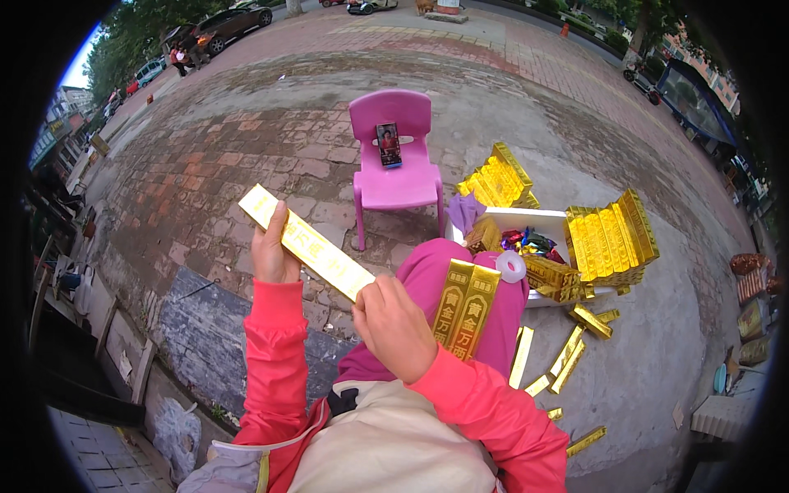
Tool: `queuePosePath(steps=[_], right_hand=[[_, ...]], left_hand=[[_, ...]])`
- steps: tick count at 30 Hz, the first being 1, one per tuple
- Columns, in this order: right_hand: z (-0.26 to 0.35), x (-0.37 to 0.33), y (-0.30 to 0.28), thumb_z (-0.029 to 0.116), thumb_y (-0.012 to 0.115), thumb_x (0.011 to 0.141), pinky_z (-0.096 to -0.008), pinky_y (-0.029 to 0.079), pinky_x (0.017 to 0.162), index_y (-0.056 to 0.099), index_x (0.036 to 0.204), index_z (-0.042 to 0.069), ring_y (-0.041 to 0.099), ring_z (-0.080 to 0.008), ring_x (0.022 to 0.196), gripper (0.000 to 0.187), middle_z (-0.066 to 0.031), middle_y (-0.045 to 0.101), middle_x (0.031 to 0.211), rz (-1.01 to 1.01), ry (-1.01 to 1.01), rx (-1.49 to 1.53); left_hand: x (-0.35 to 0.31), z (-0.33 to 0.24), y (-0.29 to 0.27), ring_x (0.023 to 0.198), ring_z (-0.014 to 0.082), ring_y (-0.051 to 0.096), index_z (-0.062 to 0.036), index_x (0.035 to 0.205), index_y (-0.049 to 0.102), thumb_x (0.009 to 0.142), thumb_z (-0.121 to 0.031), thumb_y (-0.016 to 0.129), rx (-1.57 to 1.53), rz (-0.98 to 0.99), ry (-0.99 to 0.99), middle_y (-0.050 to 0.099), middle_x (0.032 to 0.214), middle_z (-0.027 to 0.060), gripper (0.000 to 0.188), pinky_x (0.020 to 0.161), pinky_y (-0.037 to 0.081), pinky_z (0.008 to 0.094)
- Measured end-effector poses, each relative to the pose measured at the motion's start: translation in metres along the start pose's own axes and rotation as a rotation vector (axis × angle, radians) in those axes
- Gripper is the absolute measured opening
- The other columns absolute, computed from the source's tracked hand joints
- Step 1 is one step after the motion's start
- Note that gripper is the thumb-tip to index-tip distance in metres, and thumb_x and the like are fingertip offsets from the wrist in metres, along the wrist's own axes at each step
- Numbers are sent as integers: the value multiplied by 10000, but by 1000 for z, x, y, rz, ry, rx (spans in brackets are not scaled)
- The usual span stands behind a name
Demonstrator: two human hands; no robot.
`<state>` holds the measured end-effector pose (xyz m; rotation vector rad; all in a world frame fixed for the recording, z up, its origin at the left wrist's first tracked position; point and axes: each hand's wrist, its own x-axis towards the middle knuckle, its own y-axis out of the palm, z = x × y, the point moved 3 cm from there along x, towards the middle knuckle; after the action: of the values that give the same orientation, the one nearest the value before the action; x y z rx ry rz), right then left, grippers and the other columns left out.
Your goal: The person sits on the ground and assembles flat, gold-colored paper sheets into rectangular bars by folding and taping them. They repeatedly pick up sheets, fold them into bar shapes, and secure the edges with clear tape, stacking the finished bars nearby.
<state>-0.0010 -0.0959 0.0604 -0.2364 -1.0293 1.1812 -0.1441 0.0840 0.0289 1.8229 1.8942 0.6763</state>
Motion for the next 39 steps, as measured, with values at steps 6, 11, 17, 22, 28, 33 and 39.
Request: queuePosePath(steps=[6, 11, 17, 22, 28, 33, 39], right_hand=[[2, -5, -8, -4, 714, 816, -382, 489, 719, 521, 914, 10, 581, -302, 818, 217, -124, 539, 861, -18, 37, 133], [-10, 6, -35, -36, 661, 854, -377, 496, 884, 587, 1102, -4, 612, -318, 1016, 261, -147, 597, 1097, -194, 186, 206], [-37, 17, -103, -27, 582, 906, -401, 444, 1034, 605, 1276, 14, 561, -353, 1234, 372, -190, 519, 1406, -77, 82, -86], [-57, -39, -152, 39, 571, 959, -355, 494, 917, 641, 1108, -25, 640, -287, 1039, 177, -169, 637, 1158, -430, 343, 81], [-88, -104, -102, 293, 551, 1031, -312, 475, 913, 549, 1276, -19, 584, -168, 1026, 396, -110, 580, 1197, -295, 648, 159], [-101, -136, -59, 380, 546, 1030, -419, 432, 1074, 364, 1451, -82, 498, -378, 1301, 651, -265, 459, 1427, -140, 731, 325], [-102, -141, -49, 358, 536, 1029, -430, 325, 1150, 378, 1435, -104, 427, -413, 1363, 635, -292, 439, 1453, -109, 694, 138]], left_hand=[[6, 3, -8, 831, 159, 623, -55, 1146, 563, 968, -195, 694, -7, 6, 14, 614, 952, 28, 262, 728, 535, 342], [-1, 0, -2, 848, 182, 650, -35, 1149, 576, 983, -239, 670, -60, 82, -150, 645, 972, 65, 279, 767, 573, 364], [-75, 28, 40, 955, 199, 677, 37, 1259, 558, 1038, -390, 545, -92, 523, -567, 672, 1091, 114, 481, 874, 593, 380], [-123, 79, 59, 1068, 76, 595, -31, 1423, 492, 1065, -281, 535, 24, 645, -602, 621, 1253, 23, 439, 904, 496, 240], [-131, 127, 59, 1087, 94, 596, -20, 1420, 500, 1073, -284, 515, 67, 556, -599, 626, 1255, 36, 437, 940, 482, 262], [-141, 159, 51, 1208, 179, 547, 1, 1460, 456, 1067, -297, 509, 575, 620, -348, 584, 1319, 113, 496, 1030, 433, 319], [-155, 162, 43, 1212, 224, 542, 21, 1402, 487, 1052, -328, 530, 463, 729, -424, 574, 1306, 163, 496, 1052, 405, 344]])
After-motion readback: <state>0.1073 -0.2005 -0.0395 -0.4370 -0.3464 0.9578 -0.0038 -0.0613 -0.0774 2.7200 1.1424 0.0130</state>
